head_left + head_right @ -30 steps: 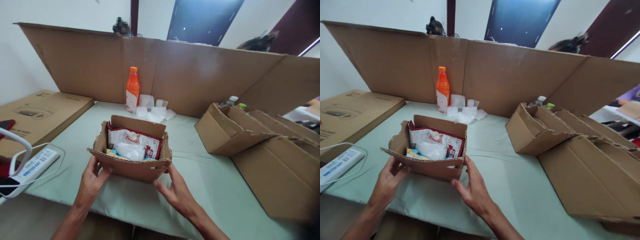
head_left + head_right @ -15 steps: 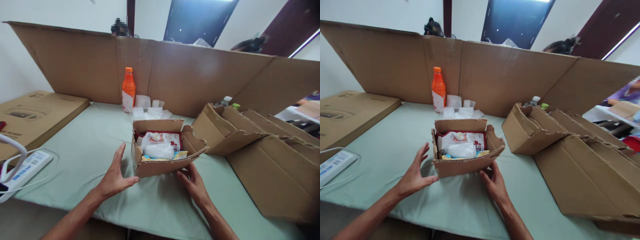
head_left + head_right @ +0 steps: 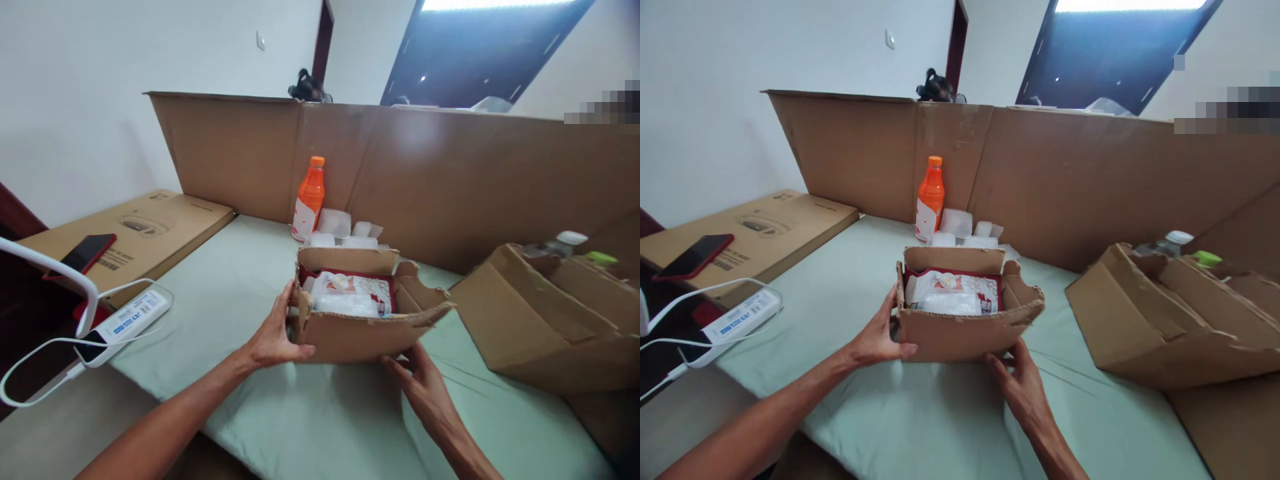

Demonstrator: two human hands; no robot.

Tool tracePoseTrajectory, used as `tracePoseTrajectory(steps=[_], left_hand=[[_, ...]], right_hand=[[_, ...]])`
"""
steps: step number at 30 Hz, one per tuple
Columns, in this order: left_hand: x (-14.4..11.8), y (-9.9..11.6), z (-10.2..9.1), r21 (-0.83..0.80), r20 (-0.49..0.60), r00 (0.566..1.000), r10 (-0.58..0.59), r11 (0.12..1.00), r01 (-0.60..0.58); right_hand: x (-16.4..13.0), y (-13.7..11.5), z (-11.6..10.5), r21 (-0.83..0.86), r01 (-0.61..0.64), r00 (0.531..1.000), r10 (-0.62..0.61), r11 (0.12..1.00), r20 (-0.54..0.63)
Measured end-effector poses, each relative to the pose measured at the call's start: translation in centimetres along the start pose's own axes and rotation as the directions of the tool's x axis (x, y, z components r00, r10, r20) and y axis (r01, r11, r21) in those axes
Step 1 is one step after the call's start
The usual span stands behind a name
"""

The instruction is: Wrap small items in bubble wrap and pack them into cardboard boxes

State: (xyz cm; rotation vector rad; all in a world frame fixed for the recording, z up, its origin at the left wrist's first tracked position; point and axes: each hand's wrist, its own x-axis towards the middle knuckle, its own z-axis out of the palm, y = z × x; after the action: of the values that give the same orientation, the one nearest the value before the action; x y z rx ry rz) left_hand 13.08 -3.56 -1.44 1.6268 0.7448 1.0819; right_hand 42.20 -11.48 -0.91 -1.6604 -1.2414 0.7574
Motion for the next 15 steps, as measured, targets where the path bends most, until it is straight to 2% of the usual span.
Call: tracePoseTrajectory(steps=[4,7,11,14,15], left_hand=[[0.4,0.6,-4.1,0.086,-0.217,0.975,0.045,0.996,-0.027],[1.0,1.2,-8.1,0.196,-0.410,0.906,0.106,0.980,-0.026],[2.7,1.6,-14.2,0.286,-0.626,0.756,0.193,0.958,-0.008],[4.6,1.6,-19.1,0.372,-0.742,0.613,0.271,0.928,0.039],[5.2,1.5,-20.7,0.408,-0.759,0.580,0.296,0.911,0.069]], right_hand=[[5.2,-3.1,5.1,0.057,0.198,0.976,-0.202,0.979,0.078],[9.0,-5.7,10.2,0.141,0.344,0.928,-0.359,0.928,0.098],[11.6,-6.8,17.0,0.078,0.464,0.884,-0.467,0.883,0.022],[11.1,-5.3,20.6,0.000,0.515,0.853,-0.513,0.857,0.100],[10.6,-4.7,21.3,-0.011,0.528,0.844,-0.523,0.849,0.123]])
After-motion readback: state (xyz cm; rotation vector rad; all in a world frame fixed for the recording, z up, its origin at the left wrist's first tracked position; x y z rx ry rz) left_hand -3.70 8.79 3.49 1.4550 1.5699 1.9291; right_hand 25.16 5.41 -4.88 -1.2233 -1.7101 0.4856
